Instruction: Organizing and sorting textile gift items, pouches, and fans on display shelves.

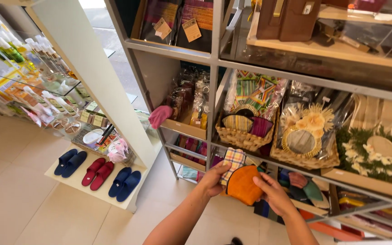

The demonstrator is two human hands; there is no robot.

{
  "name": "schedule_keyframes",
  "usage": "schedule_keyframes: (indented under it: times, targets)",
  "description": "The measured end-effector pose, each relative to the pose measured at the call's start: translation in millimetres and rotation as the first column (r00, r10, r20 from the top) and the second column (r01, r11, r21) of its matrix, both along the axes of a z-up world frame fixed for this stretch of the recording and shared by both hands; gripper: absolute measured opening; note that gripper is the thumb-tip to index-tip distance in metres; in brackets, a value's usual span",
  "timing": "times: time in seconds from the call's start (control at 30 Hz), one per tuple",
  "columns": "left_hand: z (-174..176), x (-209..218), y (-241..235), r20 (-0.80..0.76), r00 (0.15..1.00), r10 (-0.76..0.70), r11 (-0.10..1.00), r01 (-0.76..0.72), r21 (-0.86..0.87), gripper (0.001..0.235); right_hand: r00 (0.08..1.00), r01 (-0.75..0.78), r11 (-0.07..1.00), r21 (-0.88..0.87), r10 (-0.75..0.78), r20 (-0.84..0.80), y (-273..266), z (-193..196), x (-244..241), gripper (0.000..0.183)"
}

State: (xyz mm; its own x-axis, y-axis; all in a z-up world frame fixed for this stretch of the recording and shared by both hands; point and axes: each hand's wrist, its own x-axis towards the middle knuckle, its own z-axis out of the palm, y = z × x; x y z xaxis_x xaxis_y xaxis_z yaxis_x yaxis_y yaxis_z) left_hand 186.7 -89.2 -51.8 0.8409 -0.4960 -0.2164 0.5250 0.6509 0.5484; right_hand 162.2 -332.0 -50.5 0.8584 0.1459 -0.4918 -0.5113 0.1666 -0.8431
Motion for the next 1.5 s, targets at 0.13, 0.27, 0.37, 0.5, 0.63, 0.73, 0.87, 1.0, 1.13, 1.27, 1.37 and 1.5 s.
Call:
schedule_keyframes:
  times: [0.13,0.27,0.37,0.5,0.63,0.73,0.87,1.0,1.13,1.27,1.37,1.5]
  targets:
    - [-39,33,-38,0.054,0.998,-0.027,0.996,0.032,-0.085,0.020,0.973,-0.212,0.976,0.043,0.207,0.104,-22,-14,28,0.063]
    - [-13,50,-52,0.072,0.997,-0.037,0.998,0.040,-0.046,0.030,0.971,-0.186,0.982,-0.035,0.189,0.144,-45,-11,65,0.057]
    - [9,60,-45,0.079,0.995,0.063,0.997,-0.059,-0.053,0.028,0.978,-0.054,0.998,0.045,0.044,0.203,-62,20,87,0.053]
    - [37,69,-38,0.051,0.946,0.320,0.940,-0.324,0.105,0.025,0.928,0.056,0.981,0.187,-0.121,0.353,-68,62,112,0.052]
    - [29,92,-35,0.148,0.913,0.381,0.913,-0.396,0.093,0.026,0.883,0.051,0.994,0.097,-0.091,0.460,-87,17,168,0.048]
    - [41,109,-38,0.171,0.891,0.420,0.886,-0.444,0.137,0.025,0.840,0.059,0.996,0.072,-0.089,0.535,-68,41,186,0.049]
    - [46,127,-39,0.283,0.806,0.519,0.811,-0.569,0.132,0.024,0.822,0.106,0.986,-0.132,-0.012,0.569,-44,57,215,0.042]
    - [49,129,-34,0.325,0.787,0.525,0.780,-0.597,0.186,0.025,0.774,0.145,0.979,-0.145,-0.021,0.633,-24,30,259,0.044]
    - [47,126,-24,0.294,0.813,0.503,0.736,-0.581,0.347,0.029,0.804,0.147,0.939,-0.309,0.068,0.590,-6,23,276,0.048]
    - [32,124,-17,0.351,0.795,0.495,0.748,-0.595,0.294,0.029,0.760,0.216,0.851,-0.479,0.162,0.630,-5,-20,310,0.079]
    - [34,111,-14,0.317,0.801,0.508,0.746,-0.593,0.304,0.029,0.778,0.181,0.795,-0.578,0.244,0.580,0,-10,302,0.089]
    - [24,95,-15,0.254,0.798,0.546,0.773,-0.597,0.215,0.028,0.877,0.158,0.833,-0.530,0.128,0.462,8,38,265,0.093]
